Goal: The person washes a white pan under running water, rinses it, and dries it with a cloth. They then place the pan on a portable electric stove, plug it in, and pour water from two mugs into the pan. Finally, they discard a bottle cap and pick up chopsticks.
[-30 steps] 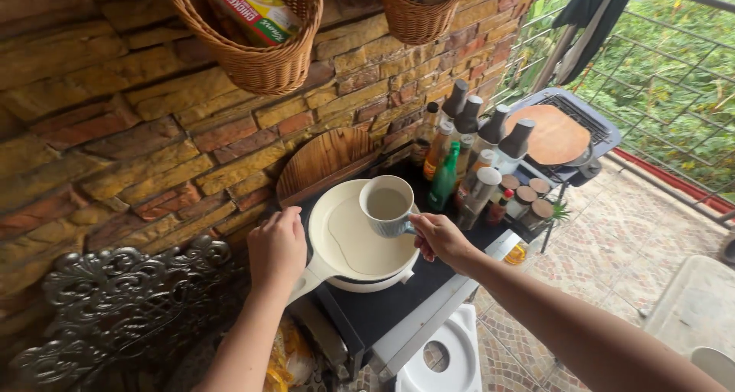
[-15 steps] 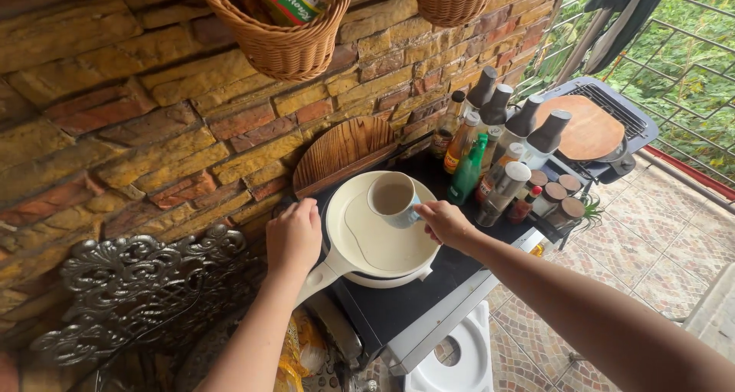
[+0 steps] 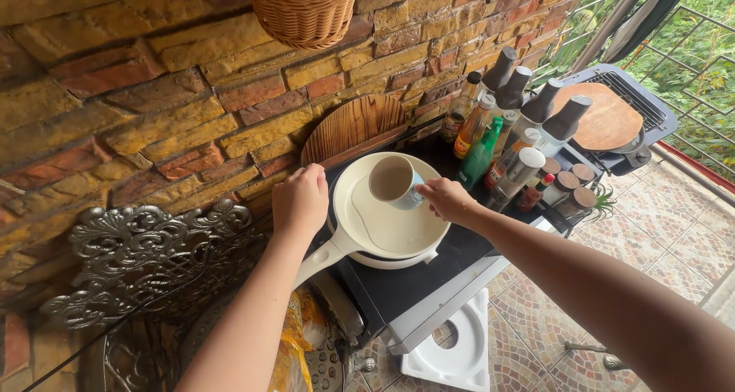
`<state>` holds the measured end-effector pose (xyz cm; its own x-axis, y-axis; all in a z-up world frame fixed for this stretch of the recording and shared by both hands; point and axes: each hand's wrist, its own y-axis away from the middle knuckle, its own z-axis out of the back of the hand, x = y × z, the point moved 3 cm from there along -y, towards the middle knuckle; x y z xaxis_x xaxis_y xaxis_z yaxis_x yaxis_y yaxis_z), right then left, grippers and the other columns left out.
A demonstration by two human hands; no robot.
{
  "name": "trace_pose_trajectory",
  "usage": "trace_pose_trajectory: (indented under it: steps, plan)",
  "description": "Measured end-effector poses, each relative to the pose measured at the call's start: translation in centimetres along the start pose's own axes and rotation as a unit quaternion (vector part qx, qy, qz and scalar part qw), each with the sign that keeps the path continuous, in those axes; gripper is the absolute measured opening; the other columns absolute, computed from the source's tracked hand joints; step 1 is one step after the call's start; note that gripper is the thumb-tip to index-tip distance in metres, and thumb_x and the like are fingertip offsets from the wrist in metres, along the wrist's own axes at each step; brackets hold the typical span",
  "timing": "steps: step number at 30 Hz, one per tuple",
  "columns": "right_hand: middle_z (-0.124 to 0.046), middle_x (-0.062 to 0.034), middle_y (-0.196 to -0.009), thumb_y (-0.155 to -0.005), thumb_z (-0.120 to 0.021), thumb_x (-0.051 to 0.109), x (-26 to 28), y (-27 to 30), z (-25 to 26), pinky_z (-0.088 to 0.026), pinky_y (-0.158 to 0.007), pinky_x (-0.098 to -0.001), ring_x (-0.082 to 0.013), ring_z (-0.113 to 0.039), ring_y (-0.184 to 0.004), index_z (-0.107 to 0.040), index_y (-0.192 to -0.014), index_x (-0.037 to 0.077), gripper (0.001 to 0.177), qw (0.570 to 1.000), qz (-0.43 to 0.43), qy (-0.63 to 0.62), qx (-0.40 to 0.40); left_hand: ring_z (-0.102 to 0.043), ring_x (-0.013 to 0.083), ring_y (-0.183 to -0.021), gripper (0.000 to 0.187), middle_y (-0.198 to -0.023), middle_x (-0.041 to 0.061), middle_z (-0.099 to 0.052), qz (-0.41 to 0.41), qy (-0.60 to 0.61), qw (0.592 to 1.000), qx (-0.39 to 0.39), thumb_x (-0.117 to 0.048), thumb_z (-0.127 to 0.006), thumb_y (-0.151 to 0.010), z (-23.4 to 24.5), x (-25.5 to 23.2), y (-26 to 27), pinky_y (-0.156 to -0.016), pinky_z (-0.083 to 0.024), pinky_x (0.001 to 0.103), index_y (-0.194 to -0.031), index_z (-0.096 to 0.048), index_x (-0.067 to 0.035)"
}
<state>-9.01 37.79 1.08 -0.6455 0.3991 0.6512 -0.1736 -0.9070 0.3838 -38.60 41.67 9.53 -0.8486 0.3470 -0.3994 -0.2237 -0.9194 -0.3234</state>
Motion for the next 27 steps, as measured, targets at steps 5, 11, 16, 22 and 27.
trace_pose_trajectory:
  steps: [5,11,16,22,27]
  plan:
    - [-0.064,-0.0078,-0.073,-0.103,-0.048,0.049,0.4,-0.1,0.0,-0.06,-0.065,-0.0365,-0.0173,-0.066,-0.066,-0.072,-0.105,0.005,0.05,0.999,0.021,0.03,-0.003,-0.071,0.0319,-0.092,0.022,-0.099,0.01,-0.075,-0.001,0.002,1.0,-0.014,-0.024,-0.052,-0.101,0.3,0.4,0.3,-0.085,-0.051,0.047,-0.104,-0.069,-0.011]
    - [-0.065,-0.0108,-0.072,-0.104,-0.048,0.048,0.7,-0.2,0.3,-0.058,-0.072,-0.0413,-0.0217,-0.069,-0.068,-0.071,-0.1,0.003,0.051,0.997,0.049,0.067,-0.007,-0.073,0.0311,-0.088,0.024,-0.099,0.009,-0.076,0.012,0.009,1.0,0.002,-0.025,-0.051,-0.103,0.5,1.1,0.9,-0.082,-0.056,0.045,-0.103,-0.069,-0.01]
    - [-0.07,-0.0137,-0.076,-0.103,-0.048,0.046,0.9,0.0,0.5,-0.059,-0.074,-0.0424,-0.0255,-0.073,-0.071,-0.071,-0.1,0.004,0.048,0.993,0.065,0.094,-0.013,-0.073,0.0312,-0.087,0.024,-0.098,0.01,-0.076,0.017,0.006,1.0,0.007,-0.025,-0.052,-0.102,0.4,1.6,1.9,-0.081,-0.056,0.044,-0.104,-0.07,-0.01]
    - [-0.075,-0.017,-0.085,-0.102,-0.052,0.043,1.0,-0.2,0.5,-0.059,-0.078,-0.0447,-0.0319,-0.074,-0.077,-0.073,-0.105,0.005,0.044,0.986,0.098,0.128,-0.029,-0.073,0.0297,-0.087,0.023,-0.098,0.008,-0.077,0.016,0.007,1.0,0.007,-0.026,-0.054,-0.101,-0.1,2.2,2.8,-0.082,-0.055,0.044,-0.104,-0.071,-0.011]
    - [-0.074,-0.0191,-0.085,-0.101,-0.052,0.043,1.2,-0.2,0.3,-0.058,-0.079,-0.0465,-0.0347,-0.073,-0.079,-0.072,-0.105,0.004,0.044,0.98,0.11,0.158,-0.037,-0.073,0.0293,-0.087,0.024,-0.099,0.008,-0.077,0.023,0.009,1.0,0.017,-0.026,-0.054,-0.101,-0.4,2.8,3.1,-0.082,-0.056,0.044,-0.105,-0.071,-0.011]
